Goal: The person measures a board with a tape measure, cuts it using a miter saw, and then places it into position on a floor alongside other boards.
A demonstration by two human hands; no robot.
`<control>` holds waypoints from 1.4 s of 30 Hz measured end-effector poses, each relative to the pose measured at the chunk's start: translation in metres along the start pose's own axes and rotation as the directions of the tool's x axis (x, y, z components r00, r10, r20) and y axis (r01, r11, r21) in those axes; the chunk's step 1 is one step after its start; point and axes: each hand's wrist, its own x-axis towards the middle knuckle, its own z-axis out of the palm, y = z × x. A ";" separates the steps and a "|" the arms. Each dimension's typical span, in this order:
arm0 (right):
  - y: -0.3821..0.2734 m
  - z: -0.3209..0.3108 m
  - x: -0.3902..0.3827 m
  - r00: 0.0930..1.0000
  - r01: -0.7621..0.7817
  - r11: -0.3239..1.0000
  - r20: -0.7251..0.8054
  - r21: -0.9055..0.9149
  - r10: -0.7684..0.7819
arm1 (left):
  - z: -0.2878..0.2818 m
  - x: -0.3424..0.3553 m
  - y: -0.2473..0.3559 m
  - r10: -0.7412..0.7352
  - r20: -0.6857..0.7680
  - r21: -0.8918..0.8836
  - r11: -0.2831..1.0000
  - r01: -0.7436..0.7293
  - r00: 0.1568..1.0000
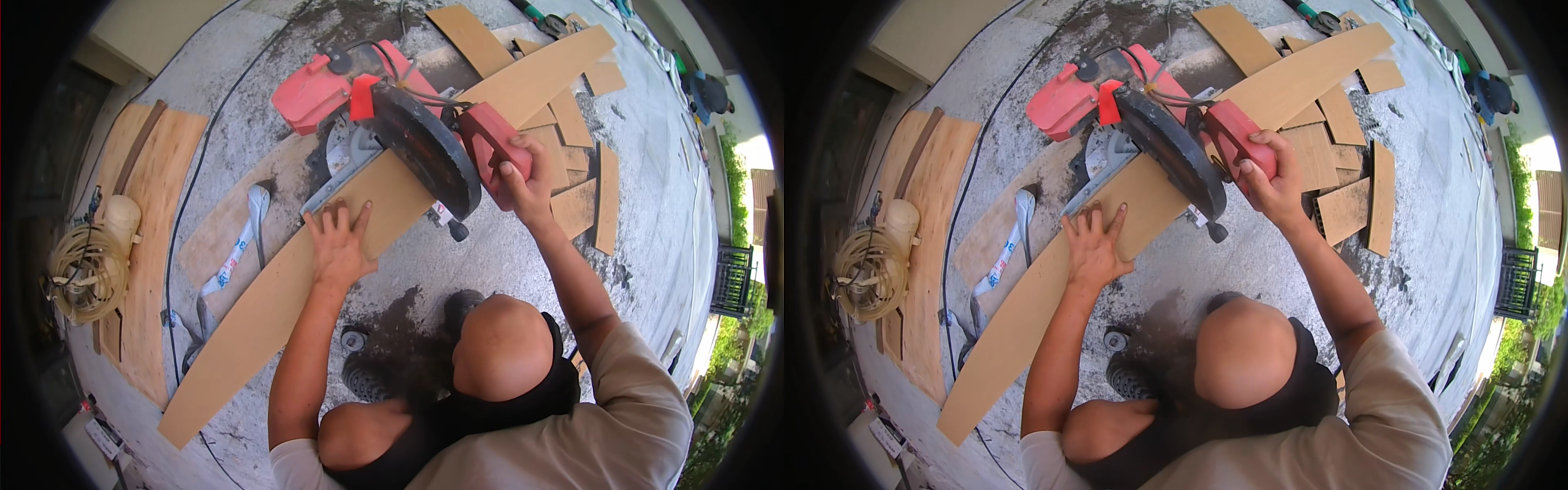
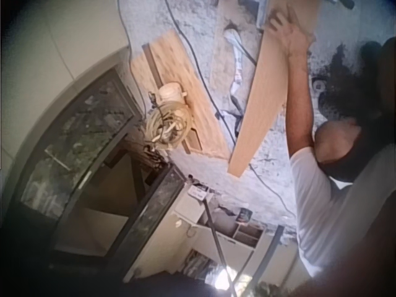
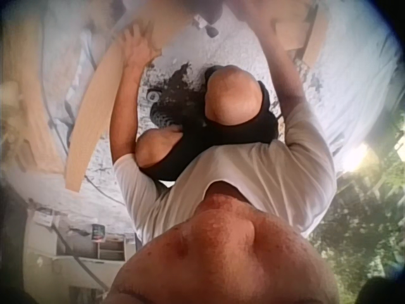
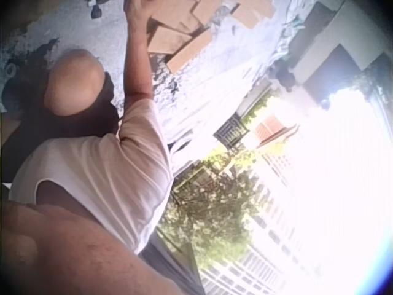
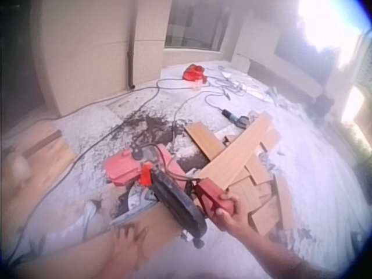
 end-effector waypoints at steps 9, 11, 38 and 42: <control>0.025 0.009 -0.031 0.991 0.104 0.982 -0.065 -0.159 -0.115 | 0.004 -0.006 -0.007 0.016 -0.104 -0.013 1.000 -0.017 0.994; 0.034 0.001 -0.030 0.997 0.056 0.995 -0.056 -0.087 -0.061 | 0.004 -0.004 -0.005 0.033 -0.105 -0.015 0.999 -0.035 0.994; -0.124 0.086 0.319 0.800 -0.359 0.931 0.489 -0.072 0.346 | 0.013 -0.058 -0.020 -0.009 -0.111 -0.028 1.000 0.006 0.994; -0.133 0.076 0.298 0.821 -0.133 0.977 0.534 -0.170 0.204 | 0.017 -0.071 -0.029 -0.040 -0.102 -0.020 0.999 0.038 0.994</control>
